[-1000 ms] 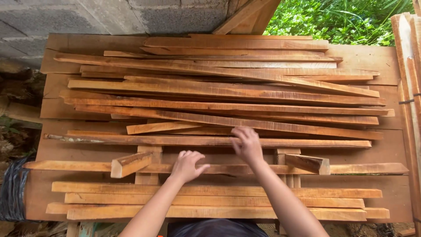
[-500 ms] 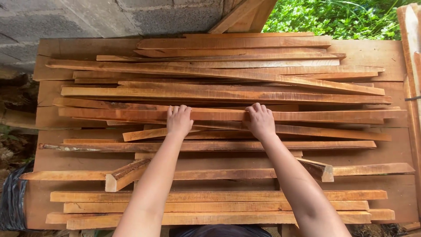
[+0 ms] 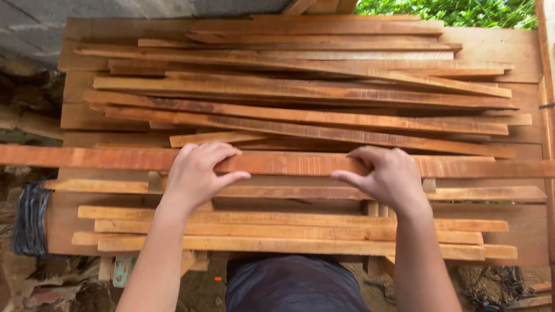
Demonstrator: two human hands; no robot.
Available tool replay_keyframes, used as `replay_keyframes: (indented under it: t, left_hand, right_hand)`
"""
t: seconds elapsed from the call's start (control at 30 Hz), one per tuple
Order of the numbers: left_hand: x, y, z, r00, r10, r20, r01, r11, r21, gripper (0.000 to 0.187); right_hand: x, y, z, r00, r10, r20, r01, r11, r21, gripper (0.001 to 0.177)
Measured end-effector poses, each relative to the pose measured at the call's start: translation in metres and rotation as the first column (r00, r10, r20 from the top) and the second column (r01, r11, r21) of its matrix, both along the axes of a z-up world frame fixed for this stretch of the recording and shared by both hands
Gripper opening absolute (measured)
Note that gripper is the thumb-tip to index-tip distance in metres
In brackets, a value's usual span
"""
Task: Sorting and arranging thin wooden planks on a wooden workbench.
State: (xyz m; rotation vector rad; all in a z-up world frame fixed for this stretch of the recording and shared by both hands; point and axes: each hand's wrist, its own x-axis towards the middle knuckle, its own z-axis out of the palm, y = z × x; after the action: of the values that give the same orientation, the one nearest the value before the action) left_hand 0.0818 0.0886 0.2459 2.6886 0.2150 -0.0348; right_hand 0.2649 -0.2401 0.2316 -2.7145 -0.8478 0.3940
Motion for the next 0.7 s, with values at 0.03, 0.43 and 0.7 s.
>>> replay_keyframes:
  t: [0.03,0.43,0.7]
  left_hand:
    - [-0.021,-0.011,-0.002,1.0,0.002,-0.006,-0.002,1.0,-0.004,0.042]
    - [-0.153,-0.078,-0.189,0.935,0.083,-0.345,-0.102,0.994,-0.037,0.048]
    - [-0.177,-0.081,-0.235,0.949,0.058,-0.31,-0.063,0.998,-0.006,0.046]
  right_hand:
    - [-0.022,-0.011,-0.006,1.0,0.002,-0.006,-0.002,1.0,-0.004,0.051]
    - [-0.154,-0.076,-0.173,0.981,0.035,-0.189,-0.041,0.999,-0.029,0.045]
    - [-0.179,-0.088,-0.217,0.98,0.2,0.021,-0.201,0.97,0.138,0.036]
